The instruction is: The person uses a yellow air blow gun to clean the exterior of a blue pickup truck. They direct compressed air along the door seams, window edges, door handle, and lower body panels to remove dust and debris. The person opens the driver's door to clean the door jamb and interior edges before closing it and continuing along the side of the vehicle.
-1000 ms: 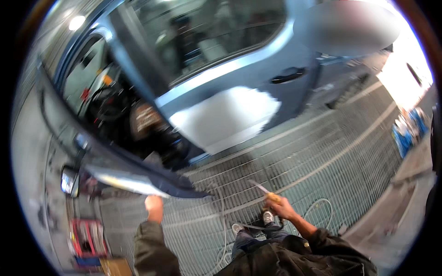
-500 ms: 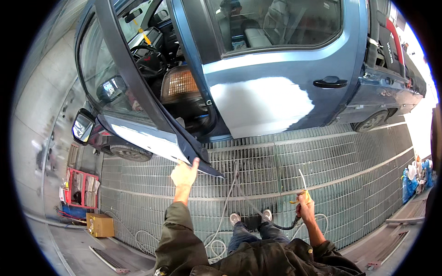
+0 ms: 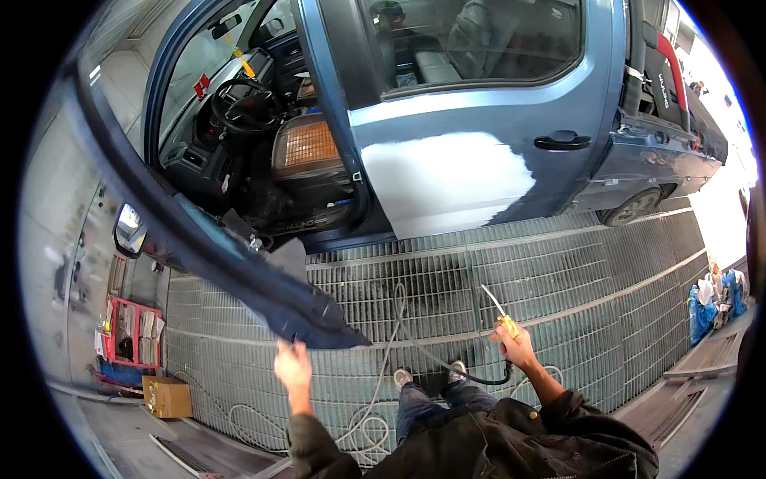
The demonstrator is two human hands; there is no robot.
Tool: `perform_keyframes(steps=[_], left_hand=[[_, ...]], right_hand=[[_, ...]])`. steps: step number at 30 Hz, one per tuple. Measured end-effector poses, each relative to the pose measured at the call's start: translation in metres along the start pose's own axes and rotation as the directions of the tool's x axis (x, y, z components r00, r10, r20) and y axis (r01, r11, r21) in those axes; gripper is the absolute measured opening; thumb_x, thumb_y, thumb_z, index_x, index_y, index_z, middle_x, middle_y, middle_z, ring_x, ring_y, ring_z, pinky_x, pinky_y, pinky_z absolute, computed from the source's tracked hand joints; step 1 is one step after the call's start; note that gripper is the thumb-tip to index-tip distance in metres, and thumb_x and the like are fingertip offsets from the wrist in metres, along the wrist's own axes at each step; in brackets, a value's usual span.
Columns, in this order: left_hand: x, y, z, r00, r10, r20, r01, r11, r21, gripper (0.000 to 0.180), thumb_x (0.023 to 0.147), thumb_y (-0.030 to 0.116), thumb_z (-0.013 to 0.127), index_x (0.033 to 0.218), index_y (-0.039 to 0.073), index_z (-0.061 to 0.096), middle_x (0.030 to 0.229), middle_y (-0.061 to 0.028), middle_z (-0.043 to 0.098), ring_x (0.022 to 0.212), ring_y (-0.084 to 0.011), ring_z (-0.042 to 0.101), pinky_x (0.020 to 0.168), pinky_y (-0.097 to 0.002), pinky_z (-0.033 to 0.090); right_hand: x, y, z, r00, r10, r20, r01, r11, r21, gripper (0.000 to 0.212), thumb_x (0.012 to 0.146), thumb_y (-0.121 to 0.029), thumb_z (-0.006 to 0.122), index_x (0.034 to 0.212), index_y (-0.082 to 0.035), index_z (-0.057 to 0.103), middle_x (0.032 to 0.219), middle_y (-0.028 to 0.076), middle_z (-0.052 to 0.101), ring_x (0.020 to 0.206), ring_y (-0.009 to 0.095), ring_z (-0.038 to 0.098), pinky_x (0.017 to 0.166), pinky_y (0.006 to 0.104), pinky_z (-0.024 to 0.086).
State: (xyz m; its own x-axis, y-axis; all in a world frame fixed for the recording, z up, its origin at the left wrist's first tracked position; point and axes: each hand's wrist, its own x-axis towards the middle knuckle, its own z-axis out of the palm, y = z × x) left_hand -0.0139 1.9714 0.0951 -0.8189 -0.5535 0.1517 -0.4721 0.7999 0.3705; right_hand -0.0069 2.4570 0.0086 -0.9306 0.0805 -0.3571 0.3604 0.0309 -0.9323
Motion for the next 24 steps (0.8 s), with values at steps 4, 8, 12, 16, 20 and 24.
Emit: perform_keyframes(steps=[4,8,12,16,20,24], left_hand=[[-0.043,-0.112,-0.04,0.989,0.007,-0.149,-0.012,0.999,-0.033,0.026,0.09,0.022,0.059,0.095,-0.004,0.064,0.075,-0.025,0.064,0.069,-0.0441,0.063,0.061,-0.0481,0.048],[-0.058,-0.221,-0.08,0.964,-0.214,-0.158,0.226,0.972,0.058,0.019,0.089,0.007,0.061,0.102,-0.007,0.064,0.085,-0.0207,0.07,0.077,-0.0288,0.07,0.074,-0.038,0.052],[-0.068,-0.333,-0.101,0.876,-0.368,-0.313,0.249,0.899,-0.359,0.011,0.085,-0.004,0.063,0.096,-0.008,0.062,0.084,-0.0101,0.068,0.068,-0.0122,0.059,0.064,-0.0301,0.051],[-0.066,-0.424,-0.118,0.746,-0.589,-0.312,0.407,0.773,-0.486,0.009,0.086,-0.003,0.065,0.092,-0.004,0.058,0.078,-0.0061,0.064,0.061,-0.0126,0.056,0.05,-0.0272,0.047],[-0.054,-0.494,-0.134,0.692,-0.647,-0.32,0.315,0.67,-0.673,0.013,0.09,0.0,0.06,0.101,-0.005,0.056,0.087,-0.0052,0.061,0.074,-0.0118,0.057,0.056,-0.0267,0.047],[-0.086,-0.635,-0.179,0.764,-0.41,-0.498,0.214,0.89,-0.404,0.025,0.096,0.009,0.056,0.116,-0.006,0.056,0.097,-0.0074,0.06,0.081,-0.0136,0.055,0.066,-0.0274,0.048]], right_hand=[[0.032,-0.003,0.04,0.988,-0.04,0.152,0.061,0.989,-0.137,0.03,0.092,-0.026,0.062,0.113,-0.005,0.061,0.076,0.002,0.065,0.052,0.008,0.053,0.048,0.0247,0.045],[0.056,-0.021,0.097,0.942,-0.161,0.295,0.271,0.884,-0.381,0.033,0.091,-0.031,0.063,0.113,-0.006,0.06,0.078,0.015,0.065,0.07,0.033,0.065,0.064,0.0384,0.051],[0.057,-0.052,0.155,0.896,-0.217,0.387,0.388,0.807,-0.446,0.031,0.091,-0.03,0.061,0.109,-0.005,0.059,0.082,0.02,0.064,0.078,0.04,0.064,0.068,0.0432,0.051],[0.066,-0.043,0.205,0.84,-0.267,0.472,0.505,0.702,-0.503,0.032,0.089,-0.029,0.063,0.111,-0.006,0.058,0.091,0.019,0.065,0.08,0.038,0.065,0.068,0.0436,0.053],[0.101,0.02,0.249,0.724,-0.329,0.607,0.67,0.546,-0.503,0.036,0.088,-0.031,0.063,0.116,-0.009,0.058,0.097,0.013,0.064,0.076,0.033,0.066,0.064,0.0433,0.054],[0.135,0.097,0.324,0.586,-0.259,0.768,0.758,0.511,-0.405,0.034,0.086,-0.029,0.066,0.113,-0.009,0.058,0.095,0.011,0.063,0.075,0.034,0.065,0.062,0.0443,0.053]])
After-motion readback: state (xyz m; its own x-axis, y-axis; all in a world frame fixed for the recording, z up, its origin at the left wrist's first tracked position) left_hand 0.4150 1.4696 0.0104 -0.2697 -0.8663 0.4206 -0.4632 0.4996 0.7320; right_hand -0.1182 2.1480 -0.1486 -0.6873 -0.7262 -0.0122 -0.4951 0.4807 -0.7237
